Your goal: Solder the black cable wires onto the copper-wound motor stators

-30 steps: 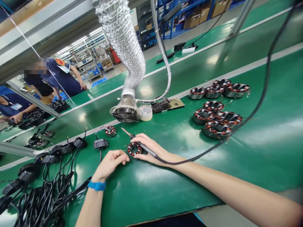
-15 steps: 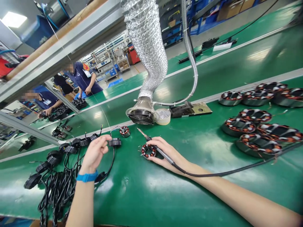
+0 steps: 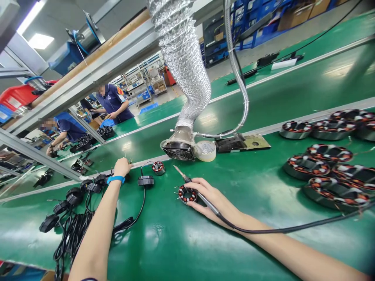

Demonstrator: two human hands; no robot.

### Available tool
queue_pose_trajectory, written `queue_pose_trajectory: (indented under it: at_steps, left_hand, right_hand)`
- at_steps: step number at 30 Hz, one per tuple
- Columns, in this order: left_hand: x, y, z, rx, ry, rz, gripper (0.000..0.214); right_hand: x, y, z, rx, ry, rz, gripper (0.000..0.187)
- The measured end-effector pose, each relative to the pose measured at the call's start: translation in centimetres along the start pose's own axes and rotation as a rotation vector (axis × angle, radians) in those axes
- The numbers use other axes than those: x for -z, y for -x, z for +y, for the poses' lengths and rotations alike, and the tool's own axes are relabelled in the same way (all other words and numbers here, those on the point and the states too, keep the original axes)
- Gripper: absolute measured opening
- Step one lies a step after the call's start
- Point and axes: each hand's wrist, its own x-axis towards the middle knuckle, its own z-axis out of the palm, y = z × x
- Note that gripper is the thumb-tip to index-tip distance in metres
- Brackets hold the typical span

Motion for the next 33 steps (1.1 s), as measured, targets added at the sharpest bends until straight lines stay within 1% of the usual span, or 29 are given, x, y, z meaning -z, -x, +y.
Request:
queue_pose_trajectory:
  at_steps: [3,5,7,9,12,14,16,17,18,19,20,21,22,23,25,27,29,30,32,33]
  left_hand:
    - [-0.8,-0.6,0.2,0.012,-0.006,0.027,0.013]
    - [-1.0,-0.5,0.1,0.028,0.006,0.054,0.016]
    - [-0.6,0.1,-0.4,0.047,0.03,0.092,0.019]
    - [0.3,1.0,-1.2,0.063,0.064,0.142,0.023]
    - [3.1,2.6,-3.1,0.081,0.117,0.26,0.03]
    - [5.7,4.2,-4.1,0.089,0.143,0.357,0.034]
    - [8.4,6.3,-4.4,0.068,0.18,0.444,0.032]
    - [9.6,7.6,-4.1,0.029,0.218,0.478,0.029]
    - [10.6,9.1,-3.4,-0.066,0.317,0.52,0.026]
    - [11.3,10.7,-2.4,-0.175,0.425,0.521,0.025]
    - [11.5,12.3,-1.0,-0.27,0.508,0.488,0.026]
    - [11.4,13.8,0.6,-0.354,0.565,0.415,0.025]
    - [10.8,15.1,2.3,-0.43,0.599,0.317,0.025]
    - [9.8,16.2,4.0,-0.481,0.639,0.203,0.023]
    - [6.9,17.6,6.9,-0.569,0.699,-0.047,0.021]
    - [3.7,18.0,8.9,-0.588,0.76,-0.222,0.026]
    - [1.1,17.9,9.6,-0.533,0.839,-0.328,0.027]
    - [0.2,17.8,9.7,-0.493,0.88,-0.363,0.026]
    - [-0.8,17.7,9.3,-0.422,0.951,-0.411,0.026]
    - [-0.9,17.7,9.1,-0.401,0.977,-0.426,0.027]
  right_hand:
    - [0.0,0.0,-0.1,0.0,0.005,0.003,0.039]
    - [0.1,0.0,-0.2,0.004,0.003,0.004,0.038]
    - [0.1,0.0,-0.3,0.013,0.001,0.01,0.037]
    - [0.1,0.1,-0.4,0.021,0.004,0.018,0.038]
    - [0.1,0.1,-0.4,0.026,0.011,0.029,0.039]
    - [0.0,0.2,-0.3,0.029,0.005,0.027,0.039]
    - [0.0,0.2,-0.3,0.032,-0.015,0.021,0.039]
    - [0.0,0.1,-0.3,0.031,-0.031,0.016,0.039]
    - [0.0,0.1,-0.4,0.029,-0.048,0.012,0.039]
    - [0.0,0.0,-0.4,0.025,-0.065,0.008,0.039]
    - [0.0,-0.1,-0.5,0.022,-0.081,0.002,0.039]
    - [0.0,-0.2,-0.5,0.02,-0.095,-0.002,0.04]
    - [0.0,-0.2,-0.6,0.021,-0.105,-0.001,0.04]
    - [0.1,-0.3,-0.6,0.023,-0.111,0.001,0.04]
    - [0.3,-0.3,-0.9,0.031,-0.107,0.022,0.038]
    - [0.6,-0.1,-1.3,0.037,-0.088,0.078,0.036]
    - [1.0,0.1,-2.1,0.032,-0.072,0.186,0.035]
    - [1.1,0.1,-2.6,0.02,-0.079,0.249,0.034]
    - [1.2,-0.2,-3.8,-0.013,-0.138,0.342,0.034]
    - [1.1,-0.4,-4.3,-0.036,-0.189,0.361,0.035]
